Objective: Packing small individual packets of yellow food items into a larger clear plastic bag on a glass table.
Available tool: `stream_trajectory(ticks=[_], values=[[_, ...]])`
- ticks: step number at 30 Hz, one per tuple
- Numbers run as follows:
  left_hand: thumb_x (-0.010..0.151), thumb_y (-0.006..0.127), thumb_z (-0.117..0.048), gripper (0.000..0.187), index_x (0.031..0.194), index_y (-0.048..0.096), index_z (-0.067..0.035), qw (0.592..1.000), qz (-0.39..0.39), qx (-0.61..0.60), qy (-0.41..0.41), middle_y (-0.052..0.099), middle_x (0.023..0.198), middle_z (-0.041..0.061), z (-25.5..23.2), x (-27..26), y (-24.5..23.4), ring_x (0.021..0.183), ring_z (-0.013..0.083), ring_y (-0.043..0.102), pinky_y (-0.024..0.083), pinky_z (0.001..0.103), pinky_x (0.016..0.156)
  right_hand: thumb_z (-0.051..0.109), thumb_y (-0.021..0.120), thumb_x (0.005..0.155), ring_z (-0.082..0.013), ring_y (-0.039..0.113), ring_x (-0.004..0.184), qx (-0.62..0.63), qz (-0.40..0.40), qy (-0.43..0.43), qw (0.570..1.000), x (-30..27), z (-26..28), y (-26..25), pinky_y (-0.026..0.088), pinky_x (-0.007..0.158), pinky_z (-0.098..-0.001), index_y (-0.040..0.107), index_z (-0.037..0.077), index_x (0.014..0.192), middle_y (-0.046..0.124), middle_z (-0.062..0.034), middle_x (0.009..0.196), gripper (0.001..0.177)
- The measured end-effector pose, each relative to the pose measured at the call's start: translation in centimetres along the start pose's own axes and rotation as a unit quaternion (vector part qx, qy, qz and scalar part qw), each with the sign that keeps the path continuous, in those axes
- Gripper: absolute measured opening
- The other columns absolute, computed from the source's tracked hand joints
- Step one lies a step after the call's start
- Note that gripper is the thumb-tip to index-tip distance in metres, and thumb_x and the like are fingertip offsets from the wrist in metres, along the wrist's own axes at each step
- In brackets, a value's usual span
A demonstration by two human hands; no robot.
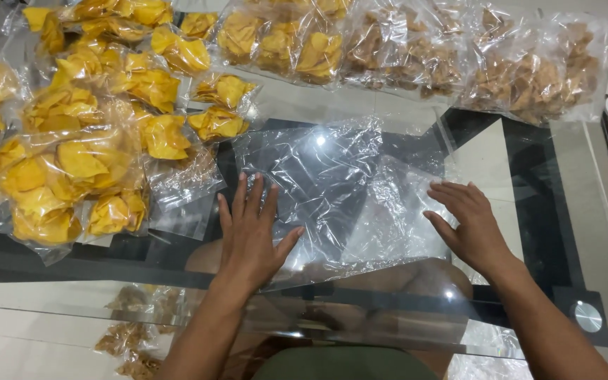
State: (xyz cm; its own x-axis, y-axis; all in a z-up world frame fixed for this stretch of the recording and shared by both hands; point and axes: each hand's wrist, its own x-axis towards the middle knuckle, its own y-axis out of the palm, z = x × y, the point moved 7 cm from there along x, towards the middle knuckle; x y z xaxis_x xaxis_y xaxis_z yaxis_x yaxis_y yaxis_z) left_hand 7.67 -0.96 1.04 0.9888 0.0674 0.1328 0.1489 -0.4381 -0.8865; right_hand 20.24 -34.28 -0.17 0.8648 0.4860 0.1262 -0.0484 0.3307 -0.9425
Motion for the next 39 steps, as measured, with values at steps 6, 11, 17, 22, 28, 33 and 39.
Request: stream_trajectory(ticks=[6,11,17,22,28,33,39], values=[[0.095,0.063,-0.055,0.082,0.149,0.047,0.004,1.000,0.014,0.002,-0.013,0.030,0.162,0.032,0.2,0.1,0.4,0.156,0.0498,0.008,0.000,0.077,0.114,0.045,0.067,0.094,-0.0463,0.042,0.146,-0.053,-0.001,0.012,0.999,0.2,-0.1,-0.5,0.025,0.122,-0.0658,0.052,0.000,0.150,0.053,-0.0283,0.151,0.073],[0.096,0.061,-0.053,0.080,0.149,0.047,0.005,0.999,0.022,0.010,-0.031,0.031,0.162,0.033,0.4,0.4,0.6,0.157,0.0485,0.009,0.000,0.075,0.116,0.053,0.055,0.101,-0.0438,0.032,0.154,-0.079,0.069,0.090,0.990,0.2,-1.1,-0.5,0.015,0.125,-0.0629,0.050,-0.005,0.150,0.044,-0.0295,0.159,0.076],[0.098,0.058,-0.048,0.076,0.149,0.046,0.007,0.999,0.016,0.010,-0.028,0.032,0.160,0.034,0.2,0.4,0.4,0.157,0.0494,0.009,-0.001,0.075,0.115,0.046,0.057,0.103,-0.0441,0.039,0.150,-0.050,0.031,0.079,0.995,0.5,-1.1,-0.9,0.018,0.124,-0.0631,0.057,-0.001,0.147,0.050,-0.0281,0.154,0.065],[0.096,0.065,-0.040,0.072,0.146,0.049,0.009,1.000,-0.011,-0.014,-0.021,0.033,0.160,0.036,0.1,0.2,0.0,0.155,0.0522,0.011,0.000,0.075,0.115,0.043,0.066,0.098,-0.0466,0.041,0.146,-0.056,0.005,0.122,0.991,0.3,-1.6,-2.3,0.022,0.121,-0.0609,0.050,-0.008,0.151,0.050,-0.0338,0.151,0.075],[0.078,0.086,-0.035,0.068,0.132,0.063,-0.002,0.979,-0.162,-0.068,0.100,0.050,0.147,0.025,-0.8,-1.9,-2.5,0.146,0.0486,0.033,0.014,0.070,0.118,0.037,0.068,0.098,-0.0451,0.050,0.138,-0.059,-0.010,0.133,0.989,0.2,-2.5,-2.6,0.030,0.117,-0.0597,0.051,-0.006,0.152,0.061,-0.0304,0.138,0.071],[0.080,0.084,-0.047,0.064,0.130,0.062,-0.014,0.974,-0.006,-0.080,0.210,0.052,0.151,0.013,-3.3,-6.1,-1.6,0.147,0.0330,0.039,0.023,0.060,0.124,0.036,0.080,0.085,-0.0342,0.067,0.099,0.018,0.013,0.240,0.970,0.3,-1.1,-5.7,0.055,0.076,-0.0509,0.037,0.001,0.159,0.066,-0.0190,0.126,0.093],[0.091,0.075,-0.020,0.030,0.116,0.069,-0.004,0.979,-0.073,-0.063,0.181,0.069,0.128,0.015,-1.5,-8.4,-1.7,0.128,0.0304,0.060,0.039,0.053,0.119,0.013,0.072,0.094,-0.0271,0.065,0.080,0.219,0.054,0.336,0.915,-1.6,-4.5,-5.4,0.047,0.076,-0.0412,0.037,0.007,0.161,0.070,-0.0158,0.088,0.076]])
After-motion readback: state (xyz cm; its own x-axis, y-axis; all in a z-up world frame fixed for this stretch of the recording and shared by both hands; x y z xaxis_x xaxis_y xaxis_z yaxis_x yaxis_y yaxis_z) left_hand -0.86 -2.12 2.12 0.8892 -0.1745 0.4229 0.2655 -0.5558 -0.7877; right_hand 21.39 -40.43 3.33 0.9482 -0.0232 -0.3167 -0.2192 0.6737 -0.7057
